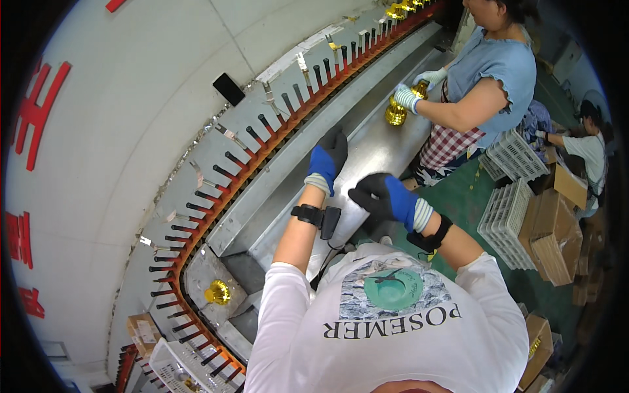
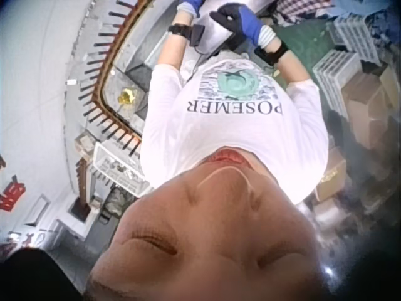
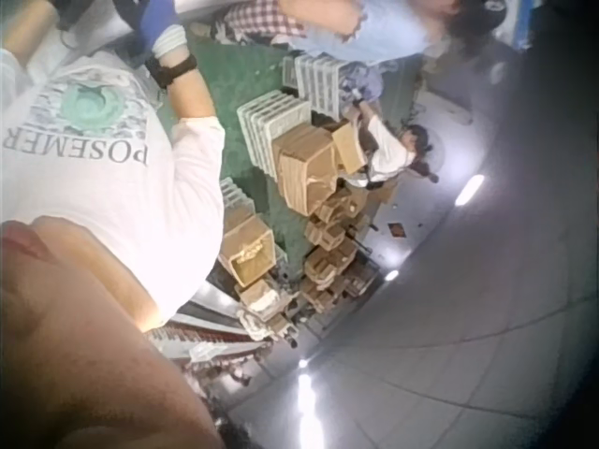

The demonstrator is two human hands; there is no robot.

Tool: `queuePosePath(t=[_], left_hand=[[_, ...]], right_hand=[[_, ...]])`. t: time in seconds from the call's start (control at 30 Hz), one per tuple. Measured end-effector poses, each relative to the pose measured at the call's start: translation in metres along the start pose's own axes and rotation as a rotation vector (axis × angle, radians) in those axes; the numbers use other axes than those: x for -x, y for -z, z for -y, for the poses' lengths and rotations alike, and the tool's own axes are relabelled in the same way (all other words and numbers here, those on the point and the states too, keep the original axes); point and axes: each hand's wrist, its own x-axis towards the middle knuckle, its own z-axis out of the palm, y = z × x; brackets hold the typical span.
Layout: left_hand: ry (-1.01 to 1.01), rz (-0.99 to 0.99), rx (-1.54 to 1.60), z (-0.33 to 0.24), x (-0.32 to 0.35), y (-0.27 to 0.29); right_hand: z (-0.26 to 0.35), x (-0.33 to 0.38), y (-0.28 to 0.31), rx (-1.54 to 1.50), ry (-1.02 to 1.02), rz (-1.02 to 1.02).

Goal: The person picks up gold-colored plastic components from a conveyor belt and inserts them into slots on a vertical rack by hand.

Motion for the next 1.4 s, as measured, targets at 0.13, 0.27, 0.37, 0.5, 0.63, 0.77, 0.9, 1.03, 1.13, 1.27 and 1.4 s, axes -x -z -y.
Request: queuePosePath(t=[0.13, 0.27, 0.37, 0.5, 0.63, 0.77, 0.9, 1.03, 1.13, 1.27, 1.4], left_hand=[[-0.328, -0.025, -0.948, -0.012, 0.012, -0.015], [-0.268, 0.058, -1.493, 0.022, 0.017, -0.005], [-0.359, 0.165, -1.735, 0.033, 0.023, -0.007], [-0.343, 0.248, -1.672, 0.021, 0.038, -0.014], [-0.263, 0.237, -1.751, 0.032, 0.046, -0.001], [-0.300, 0.384, -1.834, 0.049, 0.059, 0.002], [-0.220, 0.675, -1.731, 0.063, 0.081, 0.009], [-0.269, 0.663, -1.449, 0.071, 0.062, -0.006], [-0.147, 0.585, -1.192, 0.109, 0.041, 0.004], [-0.224, 0.566, -0.927, 0.117, 0.035, 0.013], [-0.167, 0.586, -1.296, 0.088, 0.034, 0.015]], right_hand=[[0.022, -0.029, 0.002, 0.108, -0.104, -0.134], [-0.006, -0.029, -0.017, 0.181, -0.311, 0.146], [-0.034, -0.027, -0.016, -0.077, -0.447, 0.289], [-0.036, -0.019, -0.017, -0.062, -0.507, 0.353], [-0.014, -0.025, -0.038, 0.293, -0.321, 0.321], [-0.029, -0.013, -0.055, 0.240, -0.238, 0.251], [-0.022, -0.017, -0.052, 0.221, -0.120, 0.249], [-0.032, -0.020, -0.064, 0.335, -0.091, 0.237], [-0.025, -0.032, -0.073, 0.752, 0.145, 0.113], [-0.019, -0.028, -0.045, 0.376, 0.212, 0.209], [-0.013, -0.020, -0.033, 0.291, 0.106, 0.174]])
